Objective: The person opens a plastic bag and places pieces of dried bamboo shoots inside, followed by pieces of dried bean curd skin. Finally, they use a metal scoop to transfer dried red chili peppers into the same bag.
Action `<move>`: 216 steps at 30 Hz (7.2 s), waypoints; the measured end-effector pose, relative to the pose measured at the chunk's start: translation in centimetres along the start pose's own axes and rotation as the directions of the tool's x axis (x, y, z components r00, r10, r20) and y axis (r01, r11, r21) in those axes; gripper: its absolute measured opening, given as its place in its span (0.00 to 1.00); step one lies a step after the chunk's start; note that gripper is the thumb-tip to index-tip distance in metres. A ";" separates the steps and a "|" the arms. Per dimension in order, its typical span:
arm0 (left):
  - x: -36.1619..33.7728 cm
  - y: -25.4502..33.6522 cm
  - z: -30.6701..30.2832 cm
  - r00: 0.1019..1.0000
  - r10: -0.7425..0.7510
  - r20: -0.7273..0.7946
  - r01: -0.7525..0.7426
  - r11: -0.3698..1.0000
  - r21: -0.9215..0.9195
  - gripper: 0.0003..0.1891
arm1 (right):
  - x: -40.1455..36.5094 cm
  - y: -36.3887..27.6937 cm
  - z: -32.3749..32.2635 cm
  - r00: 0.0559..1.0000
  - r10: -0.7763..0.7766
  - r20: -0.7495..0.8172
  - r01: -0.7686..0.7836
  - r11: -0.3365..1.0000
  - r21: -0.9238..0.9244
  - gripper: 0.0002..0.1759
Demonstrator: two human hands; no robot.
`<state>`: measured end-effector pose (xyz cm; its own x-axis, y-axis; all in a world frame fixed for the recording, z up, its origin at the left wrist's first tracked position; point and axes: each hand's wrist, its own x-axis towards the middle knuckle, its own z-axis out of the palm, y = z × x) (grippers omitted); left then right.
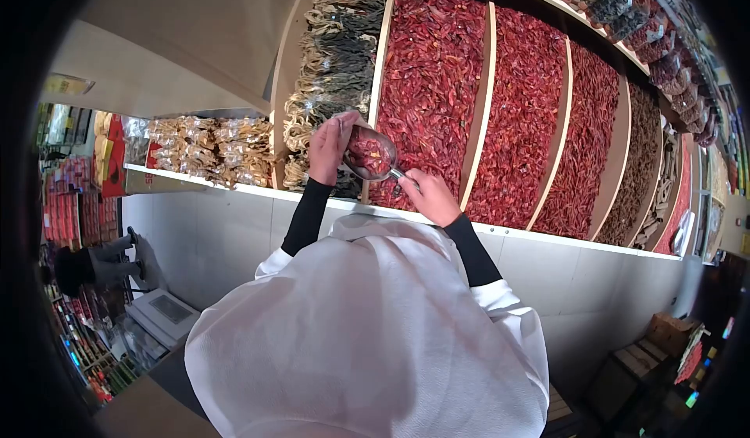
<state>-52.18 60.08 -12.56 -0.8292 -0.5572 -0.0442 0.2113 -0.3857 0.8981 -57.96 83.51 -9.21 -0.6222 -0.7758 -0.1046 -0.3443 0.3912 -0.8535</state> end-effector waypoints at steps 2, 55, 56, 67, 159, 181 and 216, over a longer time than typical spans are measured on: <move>-0.3 0.2 0.1 1.000 -0.008 0.004 0.008 1.000 -0.006 0.21 | 0.8 -1.8 -0.4 1.000 0.023 -0.010 -0.023 1.000 -0.018 0.13; 0.7 5.4 2.4 0.986 0.154 -0.058 -0.146 0.981 0.126 0.25 | -9.1 13.4 8.5 0.793 0.383 -0.473 -0.489 0.864 -0.120 0.17; 0.5 5.8 2.8 0.986 0.158 -0.046 -0.151 0.980 0.130 0.25 | -9.2 13.5 8.4 0.797 0.377 -0.471 -0.483 0.867 -0.125 0.17; -0.9 7.5 4.7 0.990 0.135 -0.030 -0.132 0.987 0.087 0.24 | -10.3 10.0 5.8 0.802 0.355 -0.481 -0.484 0.858 -0.174 0.31; -3.0 -0.9 3.3 0.757 -0.342 0.557 0.118 0.910 0.397 0.29 | 6.0 -0.8 -6.4 0.918 0.016 0.395 -0.392 0.178 0.903 0.31; -5.0 -2.4 9.5 0.834 0.195 0.516 -0.543 0.459 0.704 0.34 | 2.4 -7.0 1.5 0.820 -0.043 -0.570 0.104 0.992 0.074 0.28; -4.2 -7.4 2.7 0.661 -0.571 0.487 0.660 0.751 -0.015 0.35 | -6.0 10.3 3.3 0.858 0.493 0.144 -0.059 -0.184 0.981 0.29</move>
<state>-51.66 67.29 -17.79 -0.9207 0.2098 -0.3290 -0.3806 -0.6684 0.6390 -55.50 90.55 -19.08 -0.6023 -0.5439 -0.5843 0.7898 -0.5122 -0.3374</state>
